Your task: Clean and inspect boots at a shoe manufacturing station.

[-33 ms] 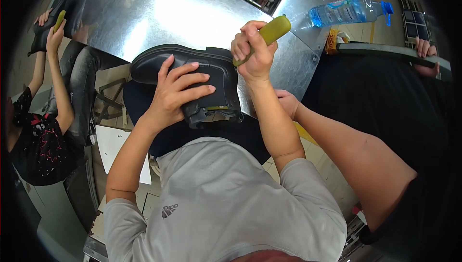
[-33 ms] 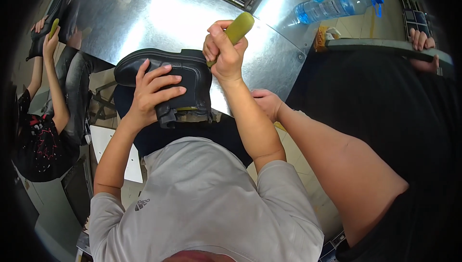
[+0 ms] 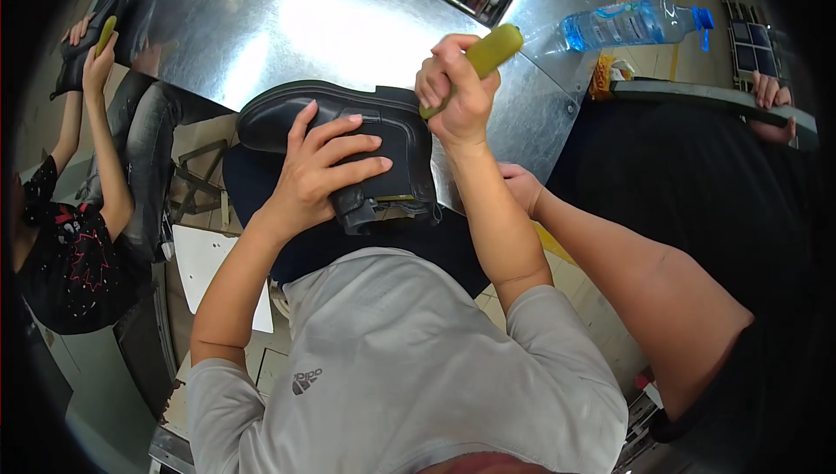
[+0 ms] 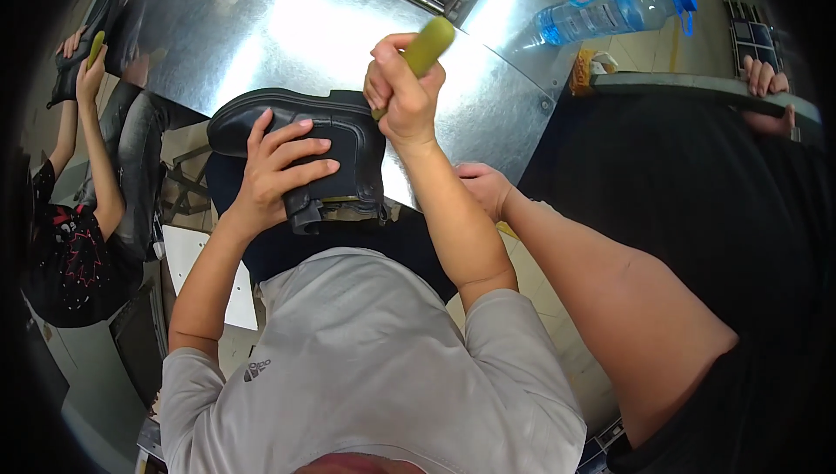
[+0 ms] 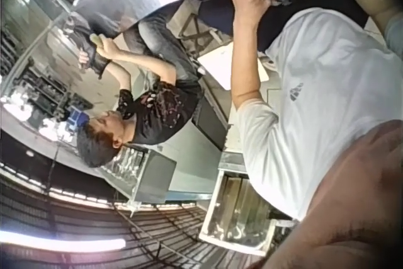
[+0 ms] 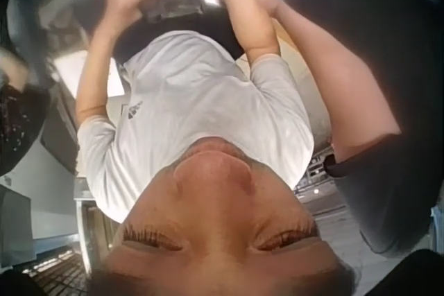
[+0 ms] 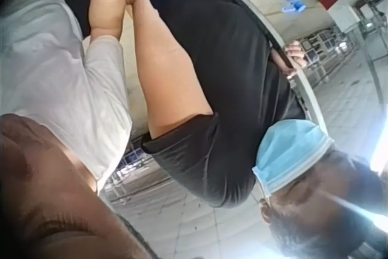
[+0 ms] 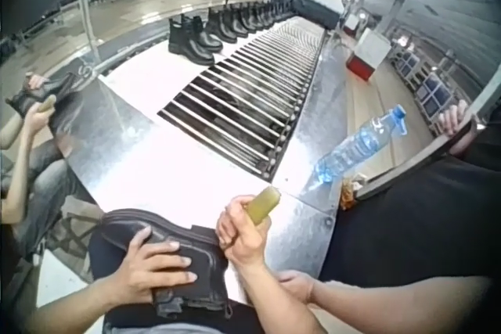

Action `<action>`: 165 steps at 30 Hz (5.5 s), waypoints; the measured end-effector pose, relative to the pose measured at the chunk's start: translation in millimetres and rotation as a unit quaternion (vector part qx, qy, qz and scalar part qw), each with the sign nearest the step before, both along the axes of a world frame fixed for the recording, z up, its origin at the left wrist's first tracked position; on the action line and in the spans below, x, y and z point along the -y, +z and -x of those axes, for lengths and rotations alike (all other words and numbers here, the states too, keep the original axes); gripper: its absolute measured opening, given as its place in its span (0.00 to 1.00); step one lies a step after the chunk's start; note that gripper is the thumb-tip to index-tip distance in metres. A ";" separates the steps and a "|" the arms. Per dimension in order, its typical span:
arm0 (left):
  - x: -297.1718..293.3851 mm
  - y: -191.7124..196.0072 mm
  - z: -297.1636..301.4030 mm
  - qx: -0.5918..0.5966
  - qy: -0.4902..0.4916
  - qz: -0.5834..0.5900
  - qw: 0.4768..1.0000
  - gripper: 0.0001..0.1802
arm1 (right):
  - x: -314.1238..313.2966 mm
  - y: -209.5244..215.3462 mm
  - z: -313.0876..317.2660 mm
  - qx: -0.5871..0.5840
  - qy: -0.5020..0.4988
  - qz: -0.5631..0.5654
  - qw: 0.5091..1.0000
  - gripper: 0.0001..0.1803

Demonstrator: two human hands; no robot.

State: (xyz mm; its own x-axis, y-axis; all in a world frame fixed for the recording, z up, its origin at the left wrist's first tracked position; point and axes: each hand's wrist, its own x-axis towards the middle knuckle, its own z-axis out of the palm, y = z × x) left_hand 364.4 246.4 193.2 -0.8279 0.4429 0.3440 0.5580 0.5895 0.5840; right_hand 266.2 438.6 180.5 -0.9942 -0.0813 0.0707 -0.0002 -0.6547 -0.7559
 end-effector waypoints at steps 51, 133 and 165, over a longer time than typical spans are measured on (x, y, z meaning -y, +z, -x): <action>-5.9 -18.0 10.5 -0.049 -0.055 -0.105 0.992 0.29 | 193.8 34.7 31.1 -0.009 0.426 -0.273 0.862 0.14; -63.2 -19.3 80.3 -0.233 0.080 0.264 0.933 0.36 | -20.1 -18.0 35.0 0.207 -0.046 -0.030 0.977 0.12; -63.8 -17.9 75.1 -0.225 0.095 0.287 0.926 0.37 | -19.2 -25.7 48.8 -0.020 0.154 -0.021 0.988 0.08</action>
State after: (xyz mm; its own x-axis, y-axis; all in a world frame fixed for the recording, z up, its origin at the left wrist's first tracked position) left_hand 289.3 310.2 175.3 -0.7402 0.5200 0.4263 0.5226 0.8438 -0.1219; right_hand 217.4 457.8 154.9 -0.9185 -0.3826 0.1004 0.1625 -0.5963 -0.7862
